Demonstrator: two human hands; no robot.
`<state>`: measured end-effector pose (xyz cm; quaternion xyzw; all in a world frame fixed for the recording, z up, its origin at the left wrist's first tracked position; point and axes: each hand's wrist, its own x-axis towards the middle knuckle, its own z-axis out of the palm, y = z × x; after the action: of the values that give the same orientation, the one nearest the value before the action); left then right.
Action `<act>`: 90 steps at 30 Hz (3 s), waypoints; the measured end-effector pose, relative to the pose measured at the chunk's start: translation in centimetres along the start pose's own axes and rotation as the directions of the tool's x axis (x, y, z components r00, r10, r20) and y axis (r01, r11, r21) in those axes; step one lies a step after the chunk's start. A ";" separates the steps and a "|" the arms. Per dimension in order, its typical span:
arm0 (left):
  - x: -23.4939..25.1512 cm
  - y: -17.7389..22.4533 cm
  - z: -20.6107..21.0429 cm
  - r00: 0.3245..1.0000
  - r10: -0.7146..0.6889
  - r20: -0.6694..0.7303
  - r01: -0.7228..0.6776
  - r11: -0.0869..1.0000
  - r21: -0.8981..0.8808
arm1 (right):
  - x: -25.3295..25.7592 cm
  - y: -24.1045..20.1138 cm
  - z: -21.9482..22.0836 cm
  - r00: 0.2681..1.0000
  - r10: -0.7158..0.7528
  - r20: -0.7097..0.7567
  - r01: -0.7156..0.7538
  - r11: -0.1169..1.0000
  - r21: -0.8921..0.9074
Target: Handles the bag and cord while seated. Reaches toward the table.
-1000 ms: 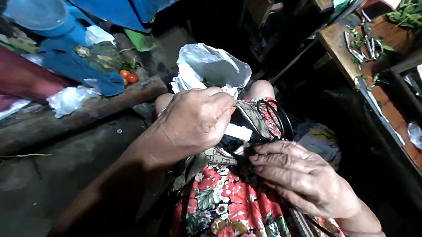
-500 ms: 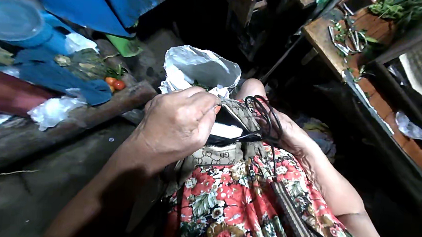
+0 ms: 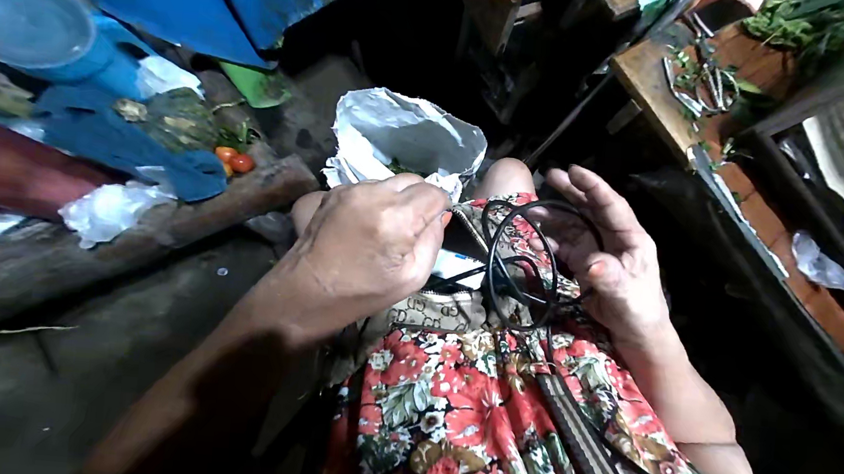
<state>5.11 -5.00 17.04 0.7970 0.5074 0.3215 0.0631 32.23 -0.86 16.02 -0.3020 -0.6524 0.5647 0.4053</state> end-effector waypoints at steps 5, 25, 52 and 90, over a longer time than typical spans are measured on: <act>0.2 0.1 0.0 0.999 0.021 -0.038 -0.022 1.000 -0.007 | -0.8 -1.9 1.4 0.972 -0.183 0.151 0.214 0.950 -0.227; 0.2 0.1 -0.2 0.998 0.064 -0.027 -0.065 0.998 -0.024 | -1.7 -0.4 1.7 0.920 -0.131 0.369 0.369 0.605 -0.706; 0.3 -0.1 0.3 0.998 0.065 0.016 -0.064 0.996 -0.067 | -1.3 1.7 1.2 0.887 -0.401 0.230 0.414 0.466 -0.782; 0.2 1.1 -1.7 0.966 0.254 -0.042 -0.257 0.960 -0.106 | -3.3 -2.0 0.3 0.794 -0.397 0.460 0.551 0.790 -0.268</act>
<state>5.04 -5.70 18.92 0.8466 0.3824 0.3656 0.0579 33.70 -4.18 17.37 -0.0837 -0.8720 0.3482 0.3337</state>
